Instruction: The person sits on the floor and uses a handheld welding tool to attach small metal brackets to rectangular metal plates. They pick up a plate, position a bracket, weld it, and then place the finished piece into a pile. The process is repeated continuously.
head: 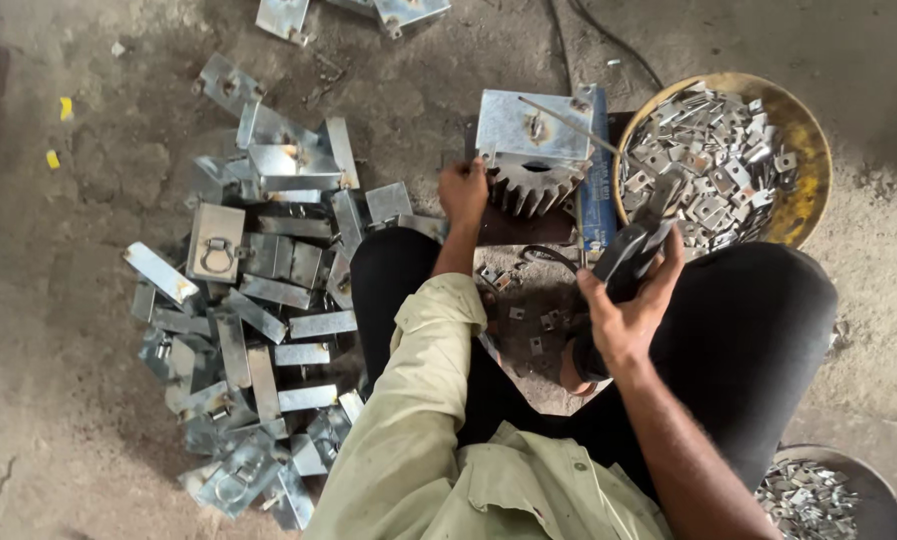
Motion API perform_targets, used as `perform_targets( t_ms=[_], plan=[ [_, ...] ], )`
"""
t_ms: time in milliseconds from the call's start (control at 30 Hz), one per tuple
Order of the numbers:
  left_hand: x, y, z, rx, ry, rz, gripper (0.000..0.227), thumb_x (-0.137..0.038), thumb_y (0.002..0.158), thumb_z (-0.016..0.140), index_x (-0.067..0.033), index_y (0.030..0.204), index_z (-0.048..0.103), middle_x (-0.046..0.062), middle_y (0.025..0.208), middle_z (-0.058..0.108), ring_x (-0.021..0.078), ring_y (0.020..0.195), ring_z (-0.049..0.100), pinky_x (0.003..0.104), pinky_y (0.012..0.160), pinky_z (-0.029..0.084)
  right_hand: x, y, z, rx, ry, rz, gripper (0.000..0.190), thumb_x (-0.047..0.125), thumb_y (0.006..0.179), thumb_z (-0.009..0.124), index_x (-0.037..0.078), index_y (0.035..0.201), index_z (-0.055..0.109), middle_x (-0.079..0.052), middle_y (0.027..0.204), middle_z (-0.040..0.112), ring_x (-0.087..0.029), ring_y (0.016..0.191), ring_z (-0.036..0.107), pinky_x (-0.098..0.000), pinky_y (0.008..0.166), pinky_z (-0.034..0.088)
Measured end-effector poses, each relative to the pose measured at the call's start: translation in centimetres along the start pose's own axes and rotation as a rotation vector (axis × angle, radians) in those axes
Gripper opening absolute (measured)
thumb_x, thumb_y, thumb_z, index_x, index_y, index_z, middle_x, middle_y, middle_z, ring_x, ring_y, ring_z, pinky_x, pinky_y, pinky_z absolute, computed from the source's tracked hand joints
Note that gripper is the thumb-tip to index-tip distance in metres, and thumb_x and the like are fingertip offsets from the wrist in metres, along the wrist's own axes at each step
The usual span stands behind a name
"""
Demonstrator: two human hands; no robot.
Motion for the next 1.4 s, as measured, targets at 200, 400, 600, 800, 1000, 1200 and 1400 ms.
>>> perform_targets(
  t_ms=[200,400,600,800,1000,1200,1400],
  plan=[
    [-1.8,-1.1,-1.2,0.038,-0.079,-0.085,0.029,-0.032,0.089,0.069,-0.0047,0.09,0.079,0.014,0.079,0.08,0.0308,0.078,0.077,0.042,0.08,0.056,1.2,-1.2,2.7,0.109,-0.186,-0.194,0.102,0.022,0.085,0.083,0.005,0.163,0.02,-0.024,0.134,0.06,-0.032,0.115,0.069,-0.0447,0.103,0.059],
    [-3.4,-1.2,-2.0,-0.06,-0.003,0.057,0.029,-0.03,0.087,0.071,-0.0028,0.094,0.08,0.018,0.091,0.078,0.0361,0.087,0.074,0.044,0.082,0.056,1.1,-0.9,3.2,0.153,-0.184,-0.172,0.1,0.021,0.082,0.082,0.001,0.161,0.025,-0.022,0.124,0.065,-0.028,0.104,0.072,-0.0418,0.093,0.063],
    [-3.2,-1.4,-2.0,-0.054,-0.022,-0.016,0.029,-0.03,0.087,0.071,-0.0035,0.095,0.079,0.019,0.093,0.078,0.0367,0.089,0.076,0.044,0.084,0.057,0.9,-0.6,3.1,0.147,-0.173,-0.159,0.099,0.018,0.082,0.082,0.0,0.161,0.025,-0.021,0.121,0.066,-0.028,0.102,0.072,-0.0412,0.092,0.063],
    [-3.3,-1.4,-2.1,-0.042,0.028,-0.02,0.029,-0.03,0.088,0.071,-0.0033,0.097,0.08,0.021,0.095,0.077,0.0394,0.091,0.074,0.045,0.085,0.056,0.6,-0.7,3.1,0.16,-0.205,-0.15,0.101,0.019,0.081,0.083,0.0,0.162,0.025,-0.023,0.128,0.064,-0.03,0.109,0.072,-0.0432,0.095,0.063],
    [-2.5,-0.8,-1.4,-0.003,0.019,-0.013,0.029,-0.031,0.088,0.068,-0.0068,0.098,0.079,0.018,0.095,0.079,0.0352,0.087,0.077,0.043,0.085,0.056,1.0,-0.6,3.4,0.172,-0.214,-0.258,0.1,0.023,0.085,0.081,-0.001,0.163,0.023,-0.025,0.133,0.059,-0.03,0.114,0.07,-0.0415,0.096,0.063],
    [-3.5,-1.0,-2.0,-0.037,0.089,-0.017,0.028,-0.032,0.086,0.068,-0.0077,0.095,0.08,0.02,0.088,0.076,0.0387,0.086,0.073,0.047,0.083,0.055,0.3,-0.6,3.5,0.121,-0.248,-0.123,0.099,0.022,0.077,0.087,0.002,0.159,0.034,-0.012,0.112,0.066,-0.019,0.083,0.066,-0.0323,0.073,0.057],
    [-0.9,0.1,-0.1,0.023,0.095,-0.029,0.033,-0.036,0.088,0.064,-0.0077,0.094,0.08,0.016,0.088,0.078,0.0369,0.086,0.074,0.046,0.082,0.056,-0.1,-0.7,3.1,0.11,-0.12,-0.08,0.099,0.014,0.08,0.089,0.005,0.161,0.033,-0.008,0.11,0.063,-0.014,0.085,0.06,-0.0276,0.077,0.054]
  ],
)
Point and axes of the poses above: each hand's wrist, its own y-axis towards the middle knuckle, its own z-axis out of the palm, x = y × z, the point moved 6 cm from there along y, towards the middle knuckle
